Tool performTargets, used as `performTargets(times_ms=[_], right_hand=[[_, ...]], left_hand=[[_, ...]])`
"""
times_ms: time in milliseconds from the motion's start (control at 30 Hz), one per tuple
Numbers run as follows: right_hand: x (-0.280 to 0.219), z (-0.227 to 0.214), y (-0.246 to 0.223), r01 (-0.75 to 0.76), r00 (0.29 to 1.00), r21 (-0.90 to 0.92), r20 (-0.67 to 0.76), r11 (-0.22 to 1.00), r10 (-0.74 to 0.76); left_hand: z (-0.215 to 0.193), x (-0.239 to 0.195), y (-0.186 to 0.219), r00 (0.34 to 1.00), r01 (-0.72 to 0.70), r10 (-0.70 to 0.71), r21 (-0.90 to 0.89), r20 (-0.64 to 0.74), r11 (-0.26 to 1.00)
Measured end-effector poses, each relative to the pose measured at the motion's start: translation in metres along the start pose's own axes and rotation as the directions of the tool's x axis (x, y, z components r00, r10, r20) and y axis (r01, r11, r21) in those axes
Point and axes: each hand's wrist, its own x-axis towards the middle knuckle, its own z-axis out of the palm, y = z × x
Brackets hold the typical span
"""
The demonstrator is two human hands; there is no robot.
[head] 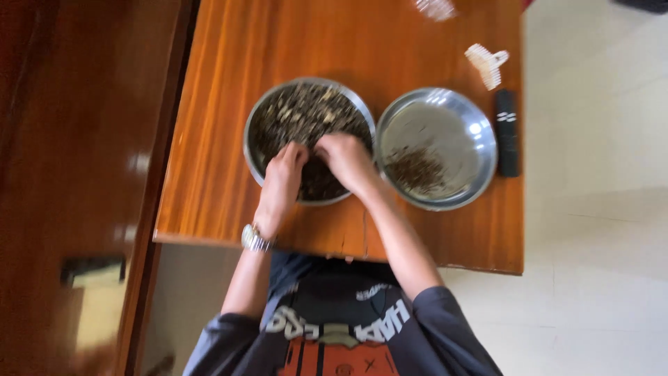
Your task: The person sits at a wooden table and sorts dried plant material by hand. They pick small pieces from a large metal bowl and transfer them into a smaller metal bowl placed to the right. The process involves repetitive hand movements to separate the contents.
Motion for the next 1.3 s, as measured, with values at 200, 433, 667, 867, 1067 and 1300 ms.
performTargets(times_ms=[200,433,667,867,1067,1300], right_hand=[[0.006,-0.046,-0.021,0.022,0.999,0.258,-0.046,0.966,-0.01],[0.0,-0.042,-0.02,0.02,0.994,0.383,-0.105,0.924,0.022],[0.0,-0.022,-0.005,-0.043,0.992,0.364,-0.094,0.93,0.083],[-0.004,-0.035,-0.019,0.044,0.991,0.372,-0.134,0.927,0.006],[-0.008,-0.051,-0.035,0.039,0.994,0.527,-0.105,0.849,0.02],[-0.018,-0.062,-0.04,0.042,0.995,0.532,-0.096,0.846,0.011]], left_hand=[[-0.02,0.002,0.024,0.999,0.045,-0.045,-0.27,0.007,0.962],[-0.025,0.005,0.033,0.999,0.042,-0.038,-0.371,0.016,0.928],[-0.019,0.009,0.032,0.991,0.134,-0.126,-0.299,0.045,0.945],[-0.023,0.009,0.039,0.992,0.128,-0.128,-0.232,0.017,0.964],[-0.02,0.006,0.039,0.99,0.142,-0.141,-0.24,0.02,0.96],[-0.016,0.007,0.046,0.987,0.158,-0.156,-0.274,0.029,0.949]])
